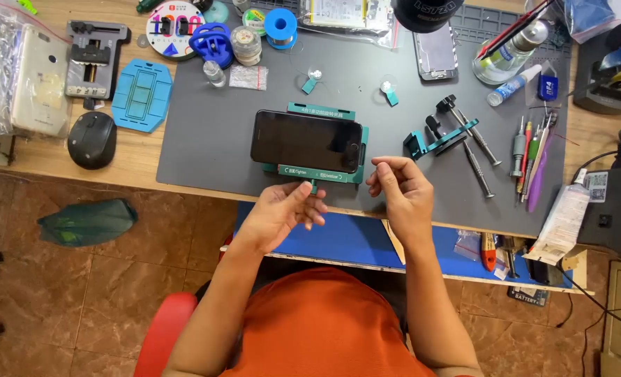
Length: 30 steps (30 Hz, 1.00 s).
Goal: The person mounts a smartphone in a repair jig, uses a prying tool to open the device, and then inspects the internal battery and circuitry.
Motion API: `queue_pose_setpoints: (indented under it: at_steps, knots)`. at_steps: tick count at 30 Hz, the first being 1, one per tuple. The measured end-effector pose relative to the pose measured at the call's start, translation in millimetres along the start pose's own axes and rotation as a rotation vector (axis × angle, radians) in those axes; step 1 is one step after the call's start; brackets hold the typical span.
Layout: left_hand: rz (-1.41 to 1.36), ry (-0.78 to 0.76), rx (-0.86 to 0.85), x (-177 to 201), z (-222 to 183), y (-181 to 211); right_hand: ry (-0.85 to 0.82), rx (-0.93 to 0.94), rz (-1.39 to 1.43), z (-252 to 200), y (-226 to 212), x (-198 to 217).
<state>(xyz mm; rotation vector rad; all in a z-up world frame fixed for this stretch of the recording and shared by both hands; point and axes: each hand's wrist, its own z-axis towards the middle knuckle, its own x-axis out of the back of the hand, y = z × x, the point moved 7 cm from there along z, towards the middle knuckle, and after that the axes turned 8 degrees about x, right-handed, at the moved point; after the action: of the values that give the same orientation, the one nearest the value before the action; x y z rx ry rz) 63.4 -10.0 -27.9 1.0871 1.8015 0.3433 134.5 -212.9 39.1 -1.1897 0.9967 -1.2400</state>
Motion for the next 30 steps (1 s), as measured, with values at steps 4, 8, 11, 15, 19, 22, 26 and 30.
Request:
queue_pose_setpoints:
  at_steps: [4, 8, 11, 15, 19, 22, 26, 30]
  knots:
    - [0.649, 0.501, -0.055, -11.6, -26.1, 26.4, 0.03, 0.047, -0.071, -9.9, 12.2, 2.3]
    - [0.849, 0.644, -0.32, -24.1, -36.9, 42.2, 0.017, 0.12, -0.142, -8.8, 9.5, 2.4]
    - [0.357, 0.304, -0.138, -25.0, -24.6, 26.2, 0.005, 0.135, -0.127, -6.8, 8.5, 5.2]
    - [0.108, 0.182, -0.088, -11.6, -10.8, 6.8, -0.007, 0.151, -0.109, -5.3, 8.7, 5.4]
    - [0.971, 0.743, -0.415, -18.4, -35.4, 36.3, -0.008, 0.169, -0.113, -6.7, 10.0, 4.9]
    - [1.101, 0.822, -0.439, -19.9, -37.3, 38.4, -0.008, 0.183, -0.145, -4.3, 6.9, 4.4]
    - [0.185, 0.137, -0.157, -23.5, -14.0, 11.8, -0.016, 0.176, -0.144, -4.8, 5.1, 6.0]
    - [0.729, 0.468, -0.337, -28.4, -32.7, 40.6, -0.014, 0.18, -0.175, -5.6, 7.8, 3.4]
